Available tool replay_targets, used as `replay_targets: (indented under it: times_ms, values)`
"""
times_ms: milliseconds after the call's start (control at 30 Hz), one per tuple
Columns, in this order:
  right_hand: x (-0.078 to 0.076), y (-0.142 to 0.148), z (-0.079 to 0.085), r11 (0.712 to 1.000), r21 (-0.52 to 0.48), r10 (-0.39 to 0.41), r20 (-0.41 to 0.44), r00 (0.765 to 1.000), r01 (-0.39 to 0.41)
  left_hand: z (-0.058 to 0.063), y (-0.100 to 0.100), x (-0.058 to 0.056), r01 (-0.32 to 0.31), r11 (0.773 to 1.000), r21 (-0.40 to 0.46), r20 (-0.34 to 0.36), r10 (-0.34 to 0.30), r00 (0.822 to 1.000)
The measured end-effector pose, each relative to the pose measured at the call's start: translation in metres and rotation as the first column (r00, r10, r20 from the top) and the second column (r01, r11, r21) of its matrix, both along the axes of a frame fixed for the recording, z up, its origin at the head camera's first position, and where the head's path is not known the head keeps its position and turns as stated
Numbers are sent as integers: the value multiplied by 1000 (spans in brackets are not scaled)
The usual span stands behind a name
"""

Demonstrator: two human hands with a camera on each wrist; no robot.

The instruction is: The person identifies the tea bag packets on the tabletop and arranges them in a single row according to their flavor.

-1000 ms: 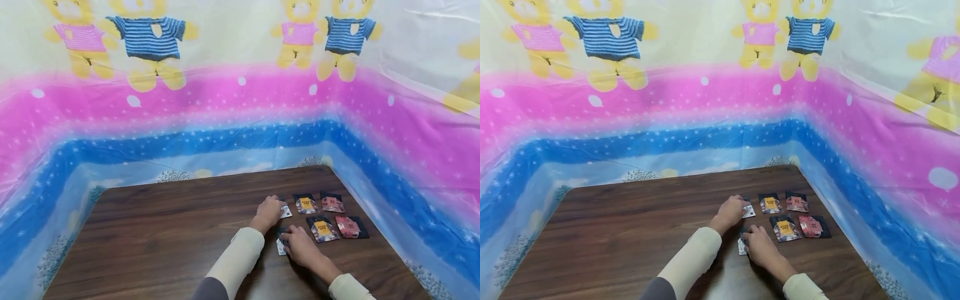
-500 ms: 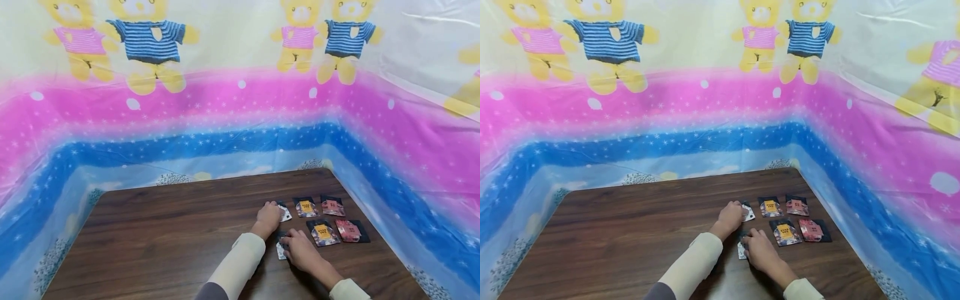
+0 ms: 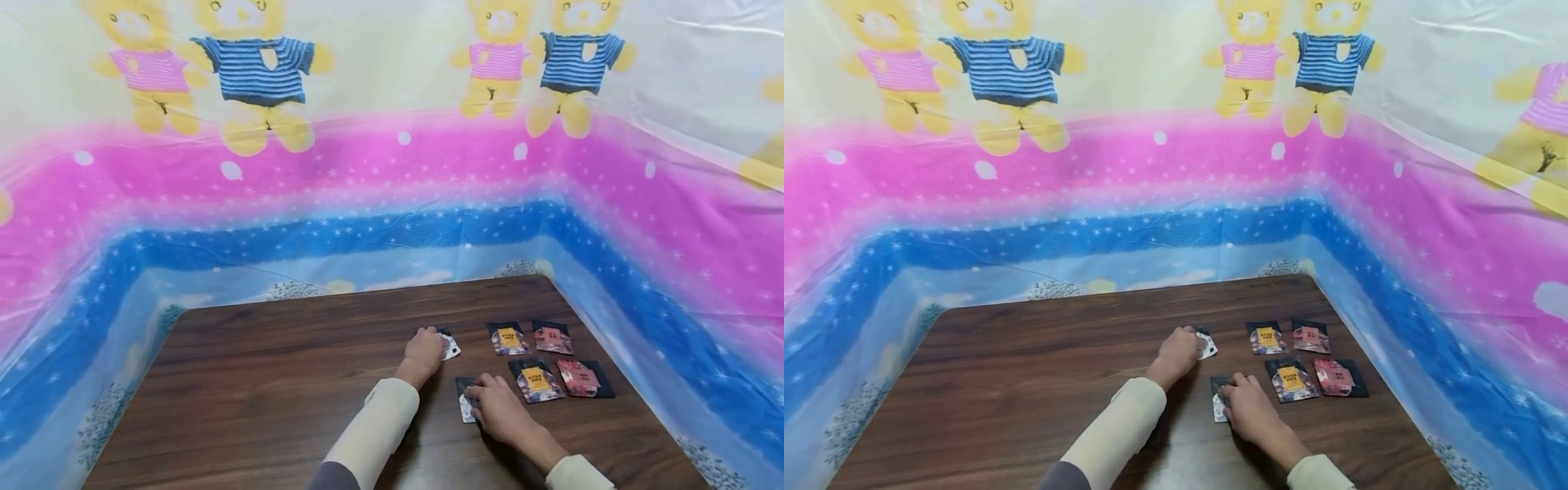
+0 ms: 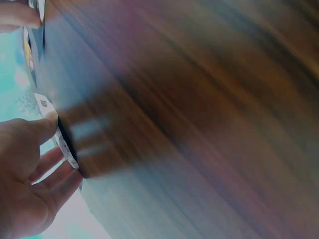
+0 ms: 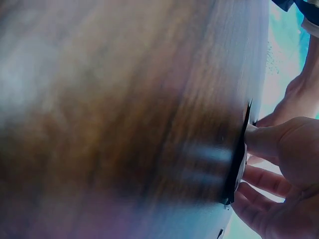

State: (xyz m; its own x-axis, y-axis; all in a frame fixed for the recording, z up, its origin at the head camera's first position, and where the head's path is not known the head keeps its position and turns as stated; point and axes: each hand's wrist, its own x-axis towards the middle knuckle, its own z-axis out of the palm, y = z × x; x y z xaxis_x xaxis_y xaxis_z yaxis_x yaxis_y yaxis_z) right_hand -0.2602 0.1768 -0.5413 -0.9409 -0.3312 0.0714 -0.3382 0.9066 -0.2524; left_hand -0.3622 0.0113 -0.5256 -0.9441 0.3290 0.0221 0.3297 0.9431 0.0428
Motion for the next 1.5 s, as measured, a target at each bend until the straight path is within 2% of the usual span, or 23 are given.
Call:
replay_targets:
  times_ms: [100, 233, 467, 800, 1100, 1367, 1500]
  values:
    - [-3, -1, 1, 1000, 9, -7, 0, 1000, 7, 4, -9, 0, 1, 1000, -13, -22, -1, 1000]
    - [-4, -2, 1, 1000, 17, -8, 14, 1000, 8, 3, -19, -1, -13, 1000, -11, -49, 13, 999]
    - [-2, -1, 0, 1000, 8, 0, 24, 1000, 0, -2, -39, 3, -48, 997, 61, -60, 51, 997]
    - [4, -3, -1, 999, -20, 30, -6, 1000, -30, -6, -80, 4, -137, 972, 192, -8, 142, 990]
    - [0, 0, 2, 1000, -16, 7, 30, 1000, -6, -1, -127, 3, -192, 945, 264, 8, 197, 980]
    - [-1, -2, 2, 1000, -27, -11, 54, 998, 13, 4, -166, 8, -272, 920, 281, 41, 272, 962]
    - [0, -2, 1, 999, -29, -13, 65, 998, 15, 6, -185, 12, -298, 917, 266, 43, 298, 954]
